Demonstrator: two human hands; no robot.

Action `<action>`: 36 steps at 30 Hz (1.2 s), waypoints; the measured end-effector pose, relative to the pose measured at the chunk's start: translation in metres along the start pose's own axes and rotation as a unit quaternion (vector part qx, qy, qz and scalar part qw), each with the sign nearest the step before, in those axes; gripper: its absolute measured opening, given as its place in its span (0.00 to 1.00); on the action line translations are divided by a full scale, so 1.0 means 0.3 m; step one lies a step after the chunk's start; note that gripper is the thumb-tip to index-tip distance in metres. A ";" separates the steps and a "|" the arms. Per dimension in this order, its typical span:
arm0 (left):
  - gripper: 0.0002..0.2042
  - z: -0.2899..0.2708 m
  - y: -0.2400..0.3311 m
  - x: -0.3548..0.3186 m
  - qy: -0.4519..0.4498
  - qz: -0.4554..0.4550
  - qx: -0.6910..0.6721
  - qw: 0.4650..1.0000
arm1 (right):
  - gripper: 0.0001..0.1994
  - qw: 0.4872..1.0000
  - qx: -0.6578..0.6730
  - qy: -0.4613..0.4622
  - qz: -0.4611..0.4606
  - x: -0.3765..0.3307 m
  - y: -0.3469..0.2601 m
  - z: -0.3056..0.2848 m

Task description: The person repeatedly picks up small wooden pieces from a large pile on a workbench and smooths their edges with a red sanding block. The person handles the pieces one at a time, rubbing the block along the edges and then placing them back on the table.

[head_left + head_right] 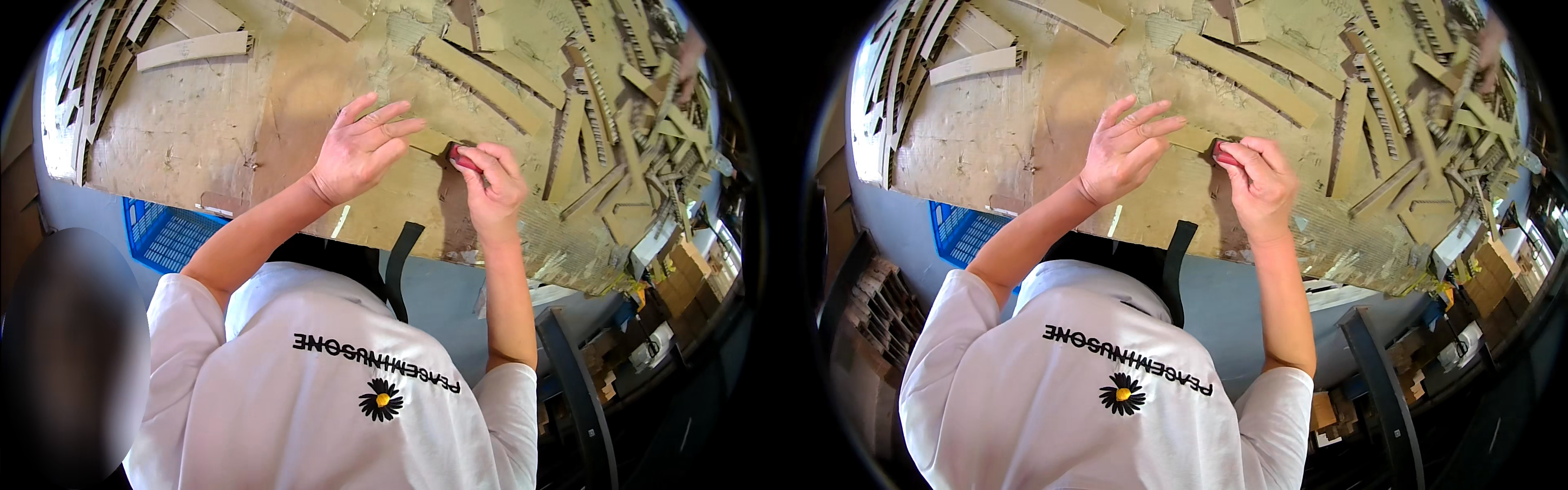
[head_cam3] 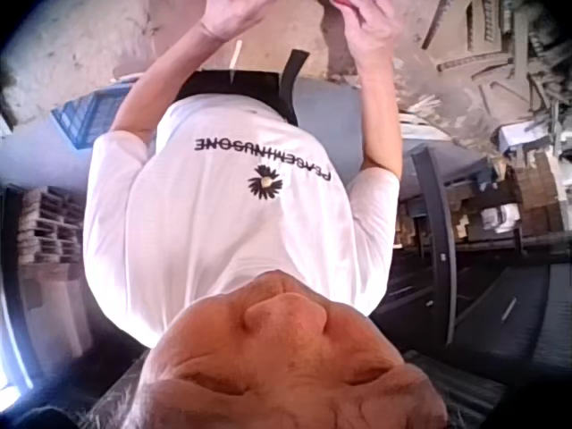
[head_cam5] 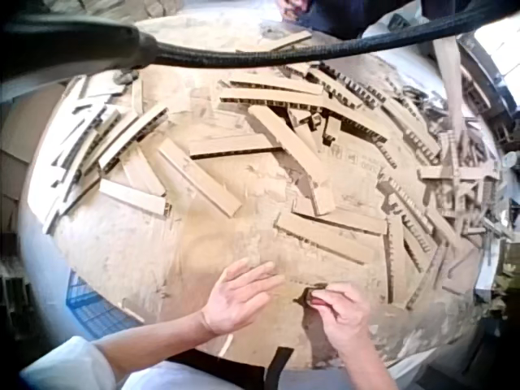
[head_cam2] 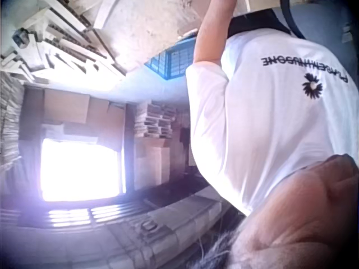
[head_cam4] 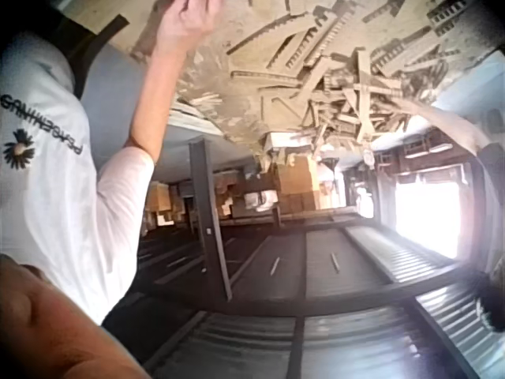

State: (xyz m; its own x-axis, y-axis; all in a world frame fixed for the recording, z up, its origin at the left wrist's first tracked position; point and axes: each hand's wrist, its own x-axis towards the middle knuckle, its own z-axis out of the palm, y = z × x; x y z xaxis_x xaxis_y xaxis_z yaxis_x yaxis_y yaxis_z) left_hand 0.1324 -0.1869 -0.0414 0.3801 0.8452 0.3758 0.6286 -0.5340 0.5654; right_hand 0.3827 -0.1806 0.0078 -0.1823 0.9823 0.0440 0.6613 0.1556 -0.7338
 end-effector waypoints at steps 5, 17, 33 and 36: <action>0.09 0.008 0.004 -0.001 0.017 -0.014 -0.022 1.000 | 0.12 1.000 0.012 -0.004 0.026 0.005 -0.025 -0.005; 0.25 0.112 0.364 -0.391 -0.644 -0.080 -0.408 0.642 | 0.10 1.000 0.001 0.015 0.008 -0.001 -0.030 0.003; 0.26 -0.125 -0.014 0.082 -0.156 -0.012 0.015 0.988 | 0.09 0.999 -0.011 0.025 -0.020 0.000 -0.012 0.007; 0.25 -0.102 -0.021 0.081 -0.142 -0.030 0.041 0.989 | 0.10 0.999 -0.002 0.027 -0.019 0.000 -0.008 0.008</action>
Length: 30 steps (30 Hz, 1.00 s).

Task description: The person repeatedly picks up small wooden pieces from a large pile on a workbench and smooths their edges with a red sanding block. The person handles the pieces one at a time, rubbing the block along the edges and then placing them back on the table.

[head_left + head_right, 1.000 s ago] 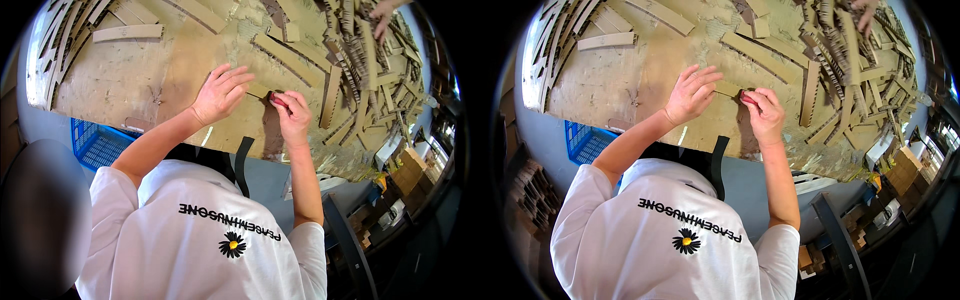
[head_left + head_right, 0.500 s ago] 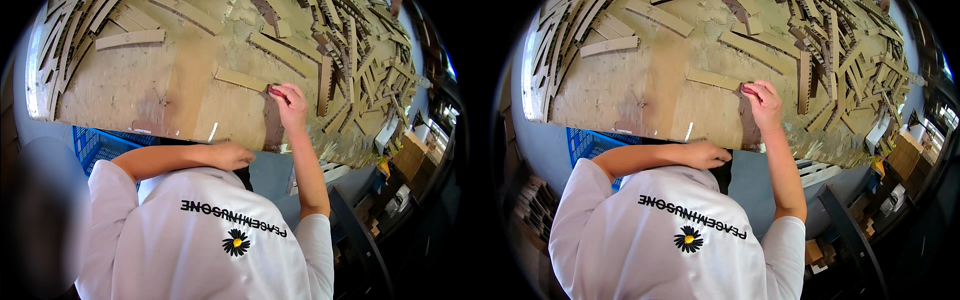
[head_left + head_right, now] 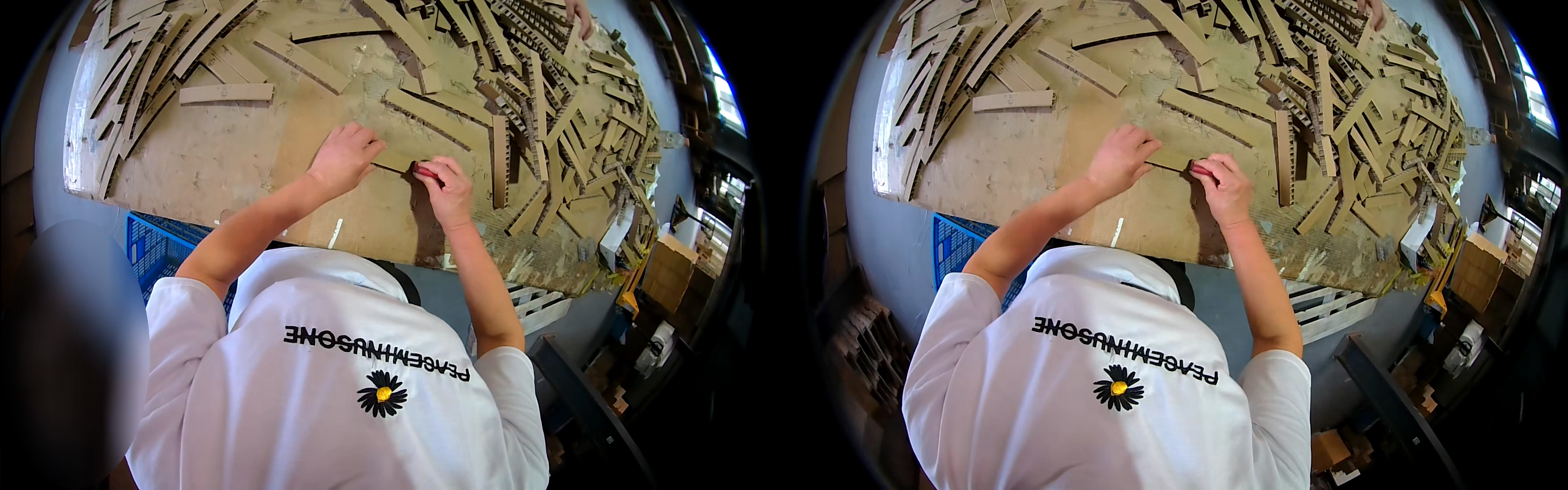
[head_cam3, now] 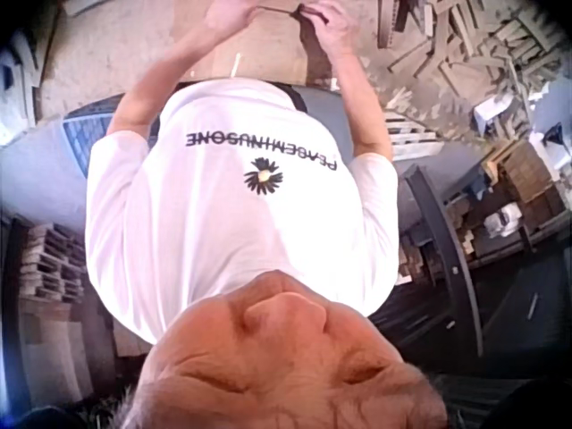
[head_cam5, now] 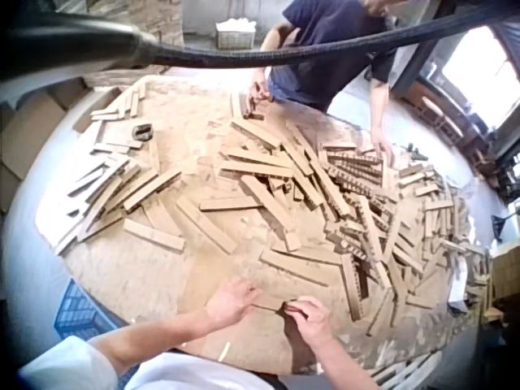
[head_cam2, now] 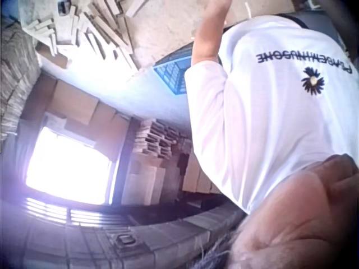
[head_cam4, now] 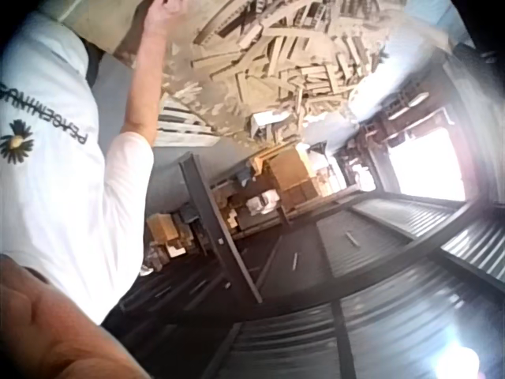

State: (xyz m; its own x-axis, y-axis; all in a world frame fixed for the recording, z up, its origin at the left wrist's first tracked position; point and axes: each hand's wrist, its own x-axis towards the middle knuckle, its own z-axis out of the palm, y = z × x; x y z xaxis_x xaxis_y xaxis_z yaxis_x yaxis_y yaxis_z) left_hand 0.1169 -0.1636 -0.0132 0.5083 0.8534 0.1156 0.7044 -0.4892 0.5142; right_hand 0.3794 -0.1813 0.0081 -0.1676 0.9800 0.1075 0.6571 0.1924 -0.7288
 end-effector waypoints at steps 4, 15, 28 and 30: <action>0.24 0.006 0.011 0.002 0.014 0.001 -0.002 1.000 | 0.10 1.000 0.010 0.004 -0.008 -0.004 0.012 0.003; 0.21 -0.001 0.028 0.016 0.026 -0.037 -0.017 0.999 | 0.08 0.998 0.023 0.053 -0.003 0.015 -0.020 -0.031; 0.19 -0.493 -0.290 -0.088 0.274 -0.291 0.285 0.871 | 0.09 0.938 0.201 0.197 0.201 0.090 0.135 -0.164; 0.19 -0.447 -0.277 -0.028 0.275 -0.186 0.200 0.922 | 0.08 0.975 0.099 0.161 0.116 0.146 0.101 -0.152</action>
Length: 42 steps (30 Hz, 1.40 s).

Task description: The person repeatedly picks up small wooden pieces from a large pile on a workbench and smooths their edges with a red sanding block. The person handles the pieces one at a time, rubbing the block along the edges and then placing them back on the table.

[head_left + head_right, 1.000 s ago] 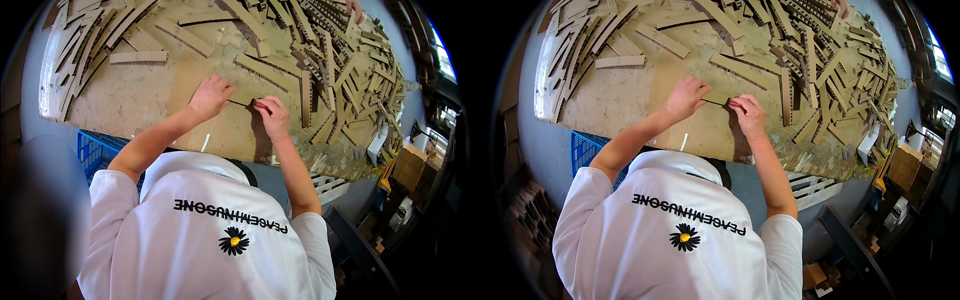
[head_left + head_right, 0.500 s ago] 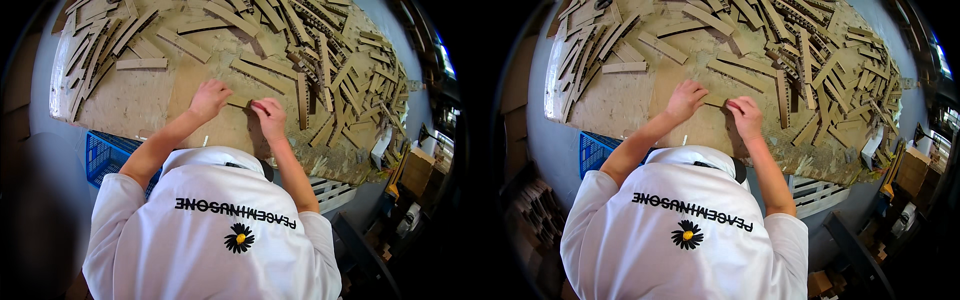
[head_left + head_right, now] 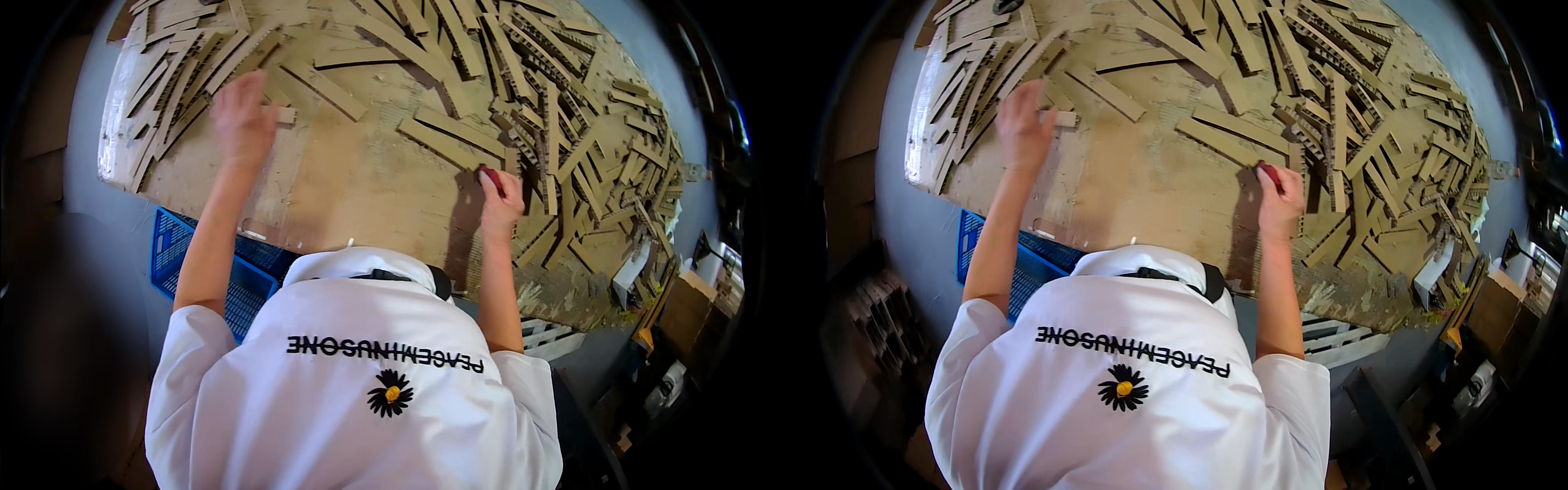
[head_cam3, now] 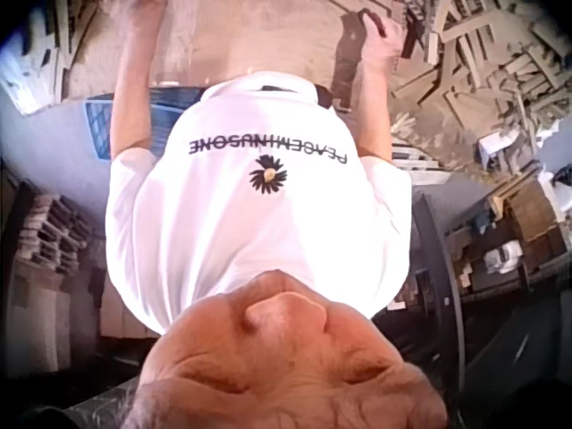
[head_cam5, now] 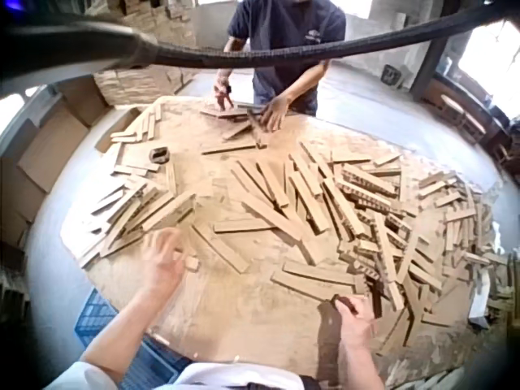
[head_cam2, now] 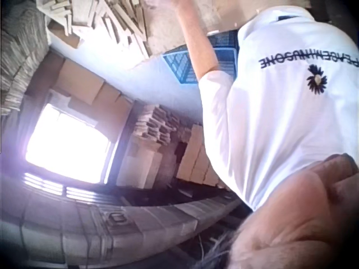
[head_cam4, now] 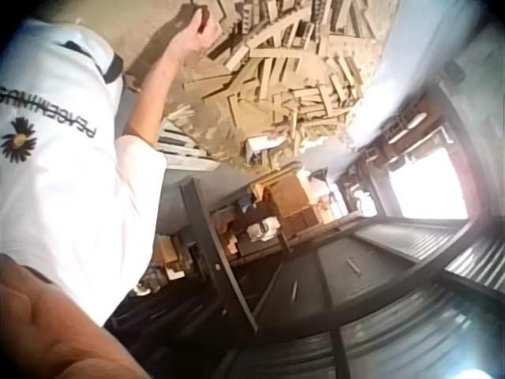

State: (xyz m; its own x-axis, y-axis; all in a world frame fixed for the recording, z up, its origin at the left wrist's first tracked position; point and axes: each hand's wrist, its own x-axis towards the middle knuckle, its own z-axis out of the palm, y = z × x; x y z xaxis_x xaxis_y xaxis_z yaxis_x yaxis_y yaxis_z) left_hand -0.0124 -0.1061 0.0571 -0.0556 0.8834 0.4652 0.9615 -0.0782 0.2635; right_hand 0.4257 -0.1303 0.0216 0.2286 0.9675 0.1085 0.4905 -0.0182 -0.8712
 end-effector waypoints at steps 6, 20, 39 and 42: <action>0.19 0.284 0.479 -0.036 -0.167 0.190 -0.175 0.952 | 0.08 0.993 -0.048 -0.080 -0.075 0.050 -0.033 0.082; 0.12 0.433 0.558 -0.048 -0.220 0.194 -0.153 0.944 | 0.09 0.980 -0.139 -0.089 -0.113 0.070 -0.019 0.119; 0.09 0.417 0.577 -0.038 -0.199 0.199 -0.141 0.949 | 0.10 0.974 -0.157 -0.109 -0.120 0.076 -0.013 0.117; 0.08 0.419 0.581 -0.042 -0.200 0.195 -0.135 0.951 | 0.11 0.974 -0.157 -0.116 -0.114 0.076 -0.018 0.118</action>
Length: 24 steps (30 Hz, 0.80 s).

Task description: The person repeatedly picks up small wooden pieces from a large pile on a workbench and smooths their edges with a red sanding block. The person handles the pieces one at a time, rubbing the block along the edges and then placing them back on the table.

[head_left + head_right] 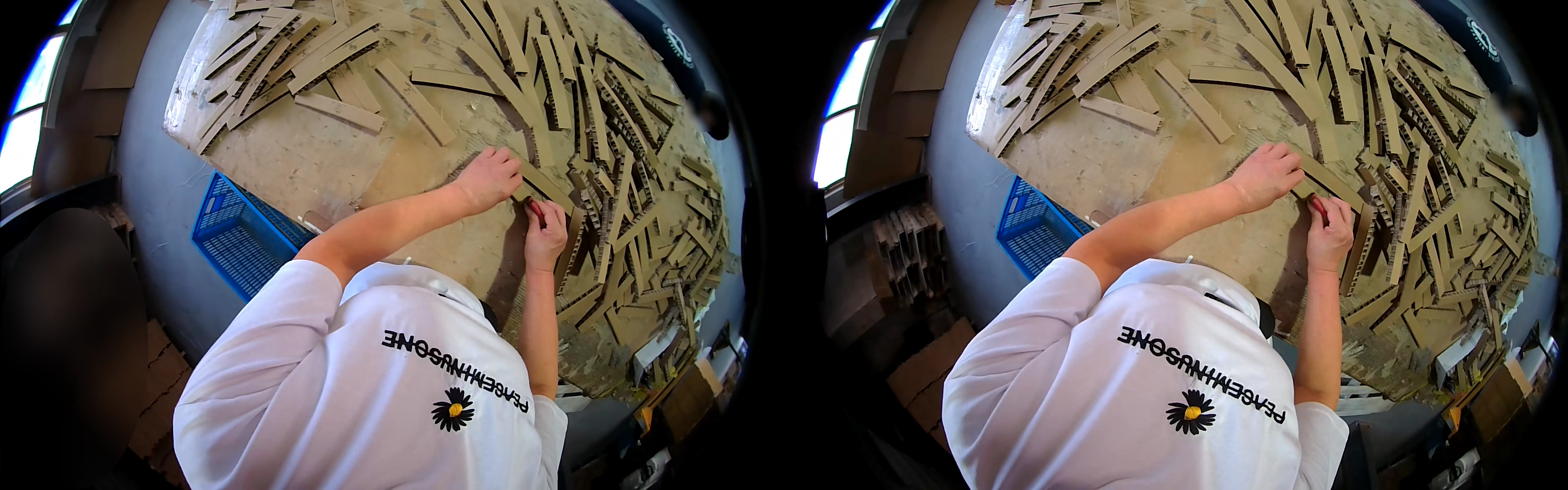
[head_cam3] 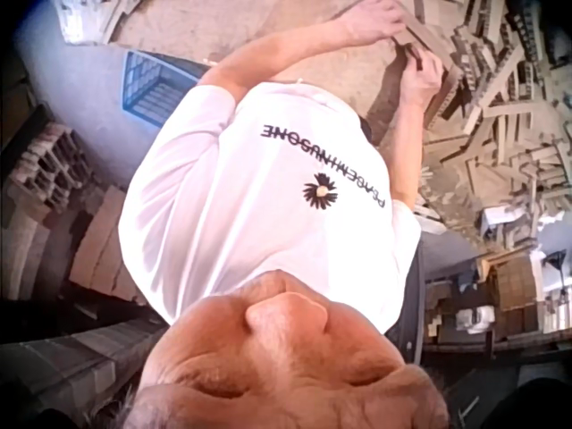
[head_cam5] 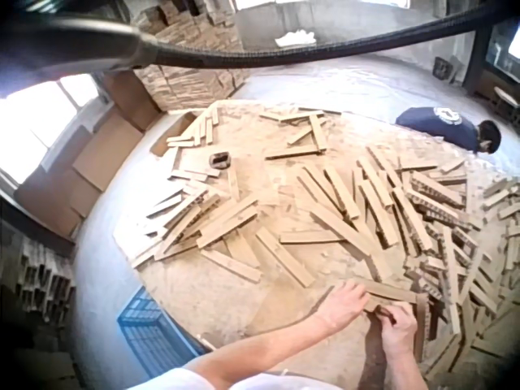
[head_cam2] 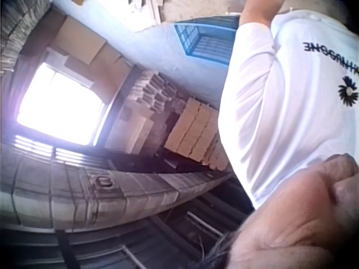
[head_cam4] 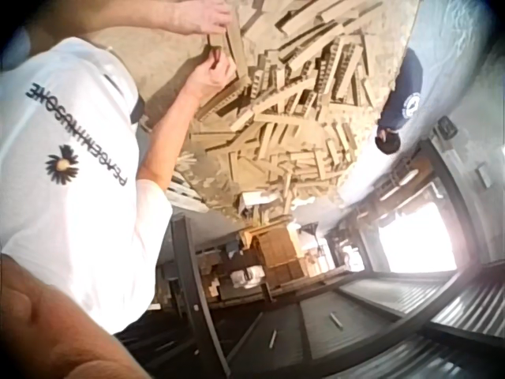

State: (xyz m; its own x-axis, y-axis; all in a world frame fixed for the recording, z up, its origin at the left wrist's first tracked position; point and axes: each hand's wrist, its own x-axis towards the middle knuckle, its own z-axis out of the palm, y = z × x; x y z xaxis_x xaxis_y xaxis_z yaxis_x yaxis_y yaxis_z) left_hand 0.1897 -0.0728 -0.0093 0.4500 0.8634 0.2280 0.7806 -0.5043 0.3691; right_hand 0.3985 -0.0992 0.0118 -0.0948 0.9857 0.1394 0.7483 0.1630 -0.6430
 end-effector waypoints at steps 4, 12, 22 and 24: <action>0.07 0.004 0.000 0.002 0.011 0.004 0.005 1.000 | 0.11 1.000 -0.001 -0.003 0.001 -0.001 0.001 -0.001; 0.06 0.019 -0.025 0.008 0.039 0.028 -0.036 0.998 | 0.10 0.999 0.023 -0.001 -0.027 0.013 -0.005 -0.020; 0.17 -0.483 -0.365 -0.130 0.220 -0.202 0.177 0.938 | 0.07 0.980 0.179 0.066 0.062 0.033 0.043 -0.158; 0.20 -0.369 -0.294 -0.067 0.169 -0.133 0.046 0.975 | 0.08 0.984 0.169 0.038 0.043 0.071 0.071 -0.127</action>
State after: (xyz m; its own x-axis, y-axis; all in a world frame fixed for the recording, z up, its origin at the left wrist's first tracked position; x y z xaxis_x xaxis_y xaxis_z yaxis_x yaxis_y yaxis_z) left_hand 0.0638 -0.0472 0.0533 0.0693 0.9023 0.4255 0.8930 -0.2463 0.3768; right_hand 0.4374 -0.0764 0.0296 0.0184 0.9924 0.1213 0.4892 0.0968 -0.8668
